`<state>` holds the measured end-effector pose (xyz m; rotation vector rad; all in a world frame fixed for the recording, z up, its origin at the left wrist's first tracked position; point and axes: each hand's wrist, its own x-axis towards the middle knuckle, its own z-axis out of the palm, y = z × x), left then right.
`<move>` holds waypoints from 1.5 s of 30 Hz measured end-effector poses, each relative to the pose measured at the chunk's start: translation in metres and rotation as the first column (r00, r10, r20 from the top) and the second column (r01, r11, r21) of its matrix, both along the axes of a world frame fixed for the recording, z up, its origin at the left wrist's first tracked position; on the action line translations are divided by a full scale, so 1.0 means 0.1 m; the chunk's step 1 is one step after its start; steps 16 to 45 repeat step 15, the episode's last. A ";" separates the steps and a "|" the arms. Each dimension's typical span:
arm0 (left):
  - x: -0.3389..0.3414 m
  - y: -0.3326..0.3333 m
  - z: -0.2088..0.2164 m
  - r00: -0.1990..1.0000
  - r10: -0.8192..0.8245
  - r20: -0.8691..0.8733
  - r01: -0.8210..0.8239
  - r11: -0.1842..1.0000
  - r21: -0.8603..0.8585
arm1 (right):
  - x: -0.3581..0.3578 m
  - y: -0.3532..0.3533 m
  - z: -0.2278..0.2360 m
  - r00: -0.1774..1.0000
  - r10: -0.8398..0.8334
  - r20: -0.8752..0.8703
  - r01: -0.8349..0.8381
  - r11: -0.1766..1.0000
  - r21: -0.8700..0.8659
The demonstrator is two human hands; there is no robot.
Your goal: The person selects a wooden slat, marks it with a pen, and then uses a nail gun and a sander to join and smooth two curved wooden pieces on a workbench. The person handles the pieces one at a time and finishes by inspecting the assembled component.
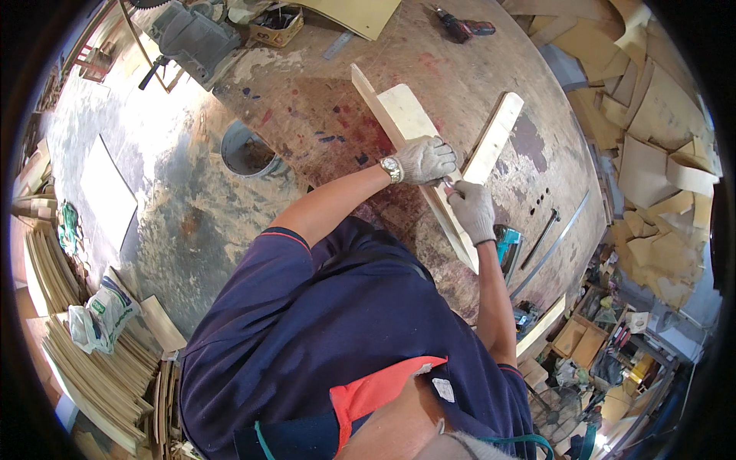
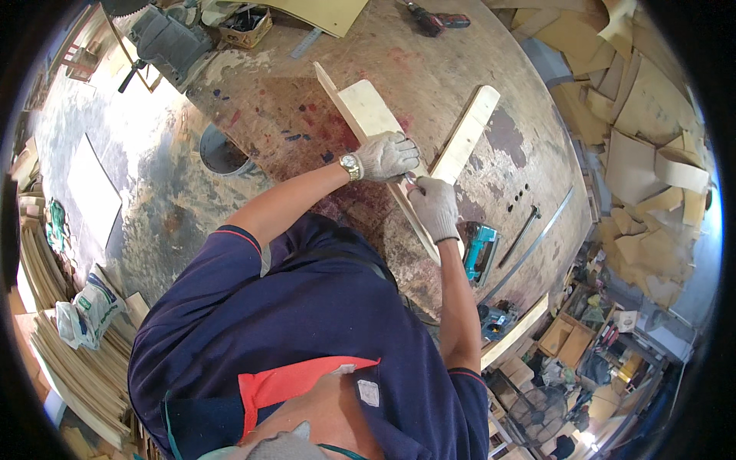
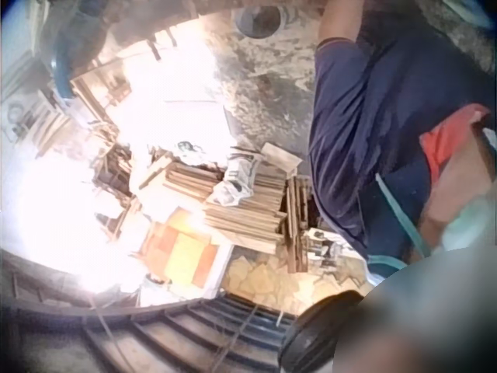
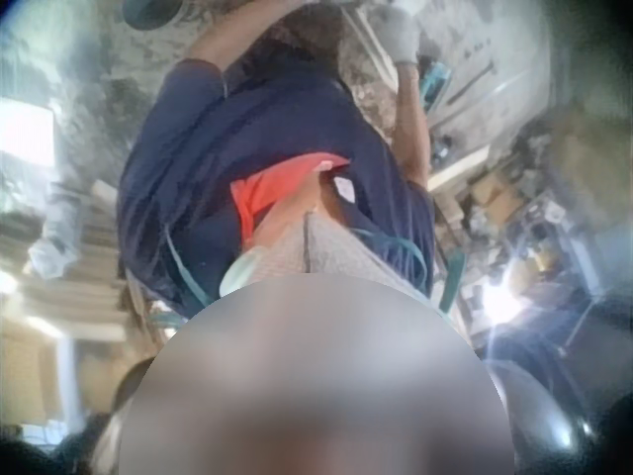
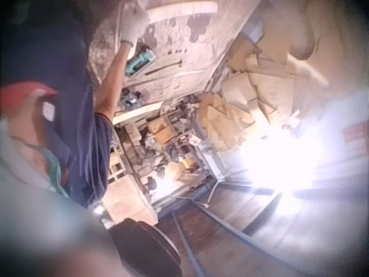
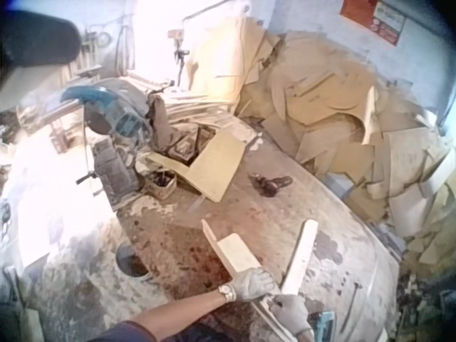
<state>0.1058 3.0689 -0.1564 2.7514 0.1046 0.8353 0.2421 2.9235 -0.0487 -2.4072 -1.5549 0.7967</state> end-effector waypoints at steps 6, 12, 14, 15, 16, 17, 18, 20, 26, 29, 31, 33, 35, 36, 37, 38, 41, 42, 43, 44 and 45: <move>0.04 -0.02 -0.03 1.000 0.010 -0.014 -0.010 0.998 -0.055 | 0.24 -0.07 0.54 0.999 -0.018 0.035 0.018 1.000 -0.011; 0.04 -0.01 -0.03 1.000 0.001 0.028 0.001 0.997 -0.076 | 0.13 0.53 0.85 0.829 -0.174 -0.532 0.324 0.924 0.202; 0.03 -0.01 -0.01 0.999 0.005 -0.033 -0.007 0.998 -0.067 | 0.02 0.85 0.85 0.732 -0.039 -0.680 0.302 0.914 0.272; 0.02 -0.01 -0.01 0.997 0.003 -0.081 -0.008 0.998 -0.060 | -0.07 1.02 0.82 0.742 0.009 -0.670 0.271 0.910 0.312; 0.02 -0.01 -0.01 0.997 0.003 -0.081 -0.008 0.998 -0.060 | -0.07 1.02 0.82 0.742 0.009 -0.670 0.271 0.910 0.312; 0.02 -0.01 -0.01 0.997 0.003 -0.081 -0.008 0.998 -0.060 | -0.07 1.02 0.82 0.742 0.009 -0.670 0.271 0.910 0.312; 0.02 -0.01 -0.01 0.997 0.003 -0.081 -0.008 0.998 -0.060 | -0.07 1.02 0.82 0.742 0.009 -0.670 0.271 0.910 0.312; 0.02 -0.01 -0.01 0.997 0.003 -0.081 -0.008 0.998 -0.060 | -0.07 1.02 0.82 0.742 0.009 -0.670 0.271 0.910 0.312; 0.02 -0.01 -0.01 0.997 0.003 -0.081 -0.008 0.998 -0.060 | -0.07 1.02 0.82 0.742 0.009 -0.670 0.271 0.910 0.312; 0.02 -0.01 -0.01 0.997 0.003 -0.081 -0.008 0.998 -0.060 | -0.07 1.02 0.82 0.742 0.009 -0.670 0.271 0.910 0.312; 0.02 -0.01 -0.01 0.997 0.003 -0.081 -0.008 0.998 -0.060 | -0.07 1.02 0.82 0.742 0.009 -0.670 0.271 0.910 0.312; 0.02 -0.01 -0.01 0.997 0.003 -0.081 -0.008 0.998 -0.060 | -0.07 1.02 0.82 0.742 0.009 -0.670 0.271 0.910 0.312; 0.02 -0.01 -0.01 0.997 0.003 -0.081 -0.008 0.998 -0.060 | -0.07 1.02 0.82 0.742 0.009 -0.670 0.271 0.910 0.312; 0.02 -0.01 -0.01 0.997 0.003 -0.081 -0.008 0.998 -0.060 | -0.07 1.02 0.82 0.742 0.009 -0.670 0.271 0.910 0.312; 0.02 -0.01 -0.01 0.997 0.003 -0.081 -0.008 0.998 -0.060 | -0.07 1.02 0.82 0.742 0.009 -0.670 0.271 0.910 0.312; 0.02 -0.01 -0.01 0.997 0.003 -0.081 -0.008 0.998 -0.060 | -0.07 1.02 0.82 0.742 0.009 -0.670 0.271 0.910 0.312; 0.02 -0.01 -0.01 0.997 0.003 -0.081 -0.008 0.998 -0.060 | -0.07 1.02 0.82 0.742 0.009 -0.670 0.271 0.910 0.312; 0.02 -0.01 -0.01 0.997 0.003 -0.081 -0.008 0.998 -0.060 | -0.07 1.02 0.82 0.742 0.009 -0.670 0.271 0.910 0.312; 0.02 -0.01 -0.01 0.997 0.003 -0.081 -0.008 0.998 -0.060 | -0.07 1.02 0.82 0.742 0.009 -0.670 0.271 0.910 0.312; 0.02 -0.01 -0.01 0.997 0.003 -0.081 -0.008 0.998 -0.060 | -0.07 1.02 0.82 0.742 0.009 -0.670 0.271 0.910 0.312; 0.02 -0.01 -0.01 0.997 0.003 -0.081 -0.008 0.998 -0.060 | -0.07 1.02 0.82 0.742 0.009 -0.670 0.271 0.910 0.312</move>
